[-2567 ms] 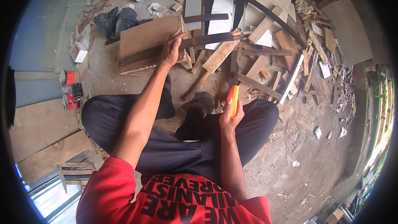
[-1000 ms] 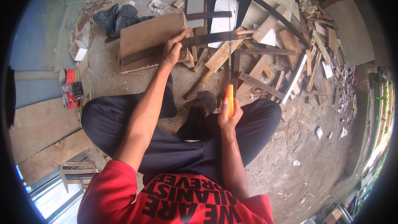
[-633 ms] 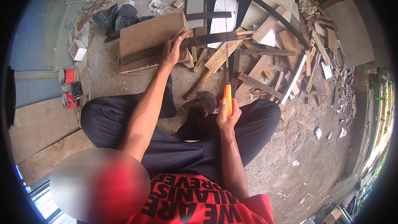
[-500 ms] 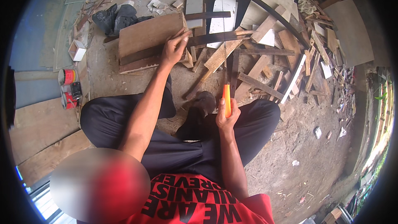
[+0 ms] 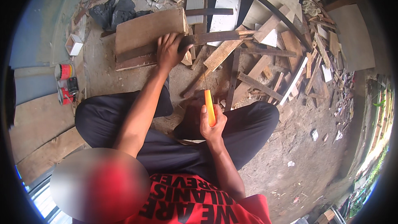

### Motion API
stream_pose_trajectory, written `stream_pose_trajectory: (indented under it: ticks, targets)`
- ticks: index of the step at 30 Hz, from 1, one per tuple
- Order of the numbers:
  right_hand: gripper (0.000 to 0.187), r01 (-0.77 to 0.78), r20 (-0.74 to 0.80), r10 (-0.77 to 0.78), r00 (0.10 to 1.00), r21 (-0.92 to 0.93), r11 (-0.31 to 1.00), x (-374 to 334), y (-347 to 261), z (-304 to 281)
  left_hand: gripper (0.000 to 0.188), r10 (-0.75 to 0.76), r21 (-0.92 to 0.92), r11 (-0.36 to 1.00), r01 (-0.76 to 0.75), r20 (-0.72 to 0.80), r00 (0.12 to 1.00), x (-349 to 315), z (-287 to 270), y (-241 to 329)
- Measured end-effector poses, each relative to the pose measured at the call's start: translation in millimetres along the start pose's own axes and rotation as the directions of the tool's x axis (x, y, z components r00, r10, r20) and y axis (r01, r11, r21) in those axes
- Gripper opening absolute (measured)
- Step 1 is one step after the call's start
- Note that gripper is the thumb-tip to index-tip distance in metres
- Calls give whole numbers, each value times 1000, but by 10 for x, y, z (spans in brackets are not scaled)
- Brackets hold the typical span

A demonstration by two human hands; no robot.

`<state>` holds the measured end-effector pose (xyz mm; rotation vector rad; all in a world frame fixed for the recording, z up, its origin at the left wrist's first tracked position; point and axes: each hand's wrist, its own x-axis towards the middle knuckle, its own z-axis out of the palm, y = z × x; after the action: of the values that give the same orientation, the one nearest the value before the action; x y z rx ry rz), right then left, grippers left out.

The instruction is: The person sits on the floor and uses a hand saw to cut a piece of wood resting on a makeshift support. The person maintains a steady sawing motion throughout the clip.

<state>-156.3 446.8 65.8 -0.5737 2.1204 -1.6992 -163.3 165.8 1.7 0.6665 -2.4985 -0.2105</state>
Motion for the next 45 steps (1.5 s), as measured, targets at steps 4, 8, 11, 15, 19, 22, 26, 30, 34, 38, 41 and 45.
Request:
stream_pose_trajectory:
  ticks: [4,8,11,15,19,22,26,30,34,38,41,45]
  targets:
    - [25,-28,23,28,999,-7,1000,14,39,19,46,-88,79,992,100,-138,986,-203,83,217]
    - [25,-67,46,67,997,-14,998,-8,2,-9,45,-135,39,989,140,-118,984,-184,84,225]
    - [25,-88,65,89,994,-14,996,5,-19,-11,47,-145,83,985,153,-101,984,-168,110,237]
    - [26,-83,86,88,992,-62,995,-70,-101,-40,51,-170,129,975,179,-74,983,-187,166,215]
    - [24,-95,83,101,991,-74,993,-156,-195,-90,52,-180,148,971,189,-69,981,-195,194,218]
    - [24,-19,77,29,997,-121,992,-102,-285,-83,53,-200,143,967,209,-75,977,-198,207,229]
    - [36,-129,33,132,991,-87,988,-15,-300,-88,53,-237,148,958,245,-67,969,-161,225,250]
    - [29,-109,73,116,991,-90,990,-17,-261,-200,52,-238,140,959,246,-68,969,-173,229,228]
    - [25,-182,139,189,972,-64,981,-104,-253,-269,53,-237,132,961,242,-57,970,-168,203,243]
    - [30,22,216,-7,976,-67,997,-154,-191,-334,54,-228,123,964,234,-66,972,-155,199,254]
    - [31,-46,175,65,982,-112,993,-177,-89,-421,54,-222,129,965,230,-76,972,-169,197,249]
    - [27,26,91,-5,996,-226,974,-177,-152,-427,53,-219,145,963,226,-65,974,-162,195,247]
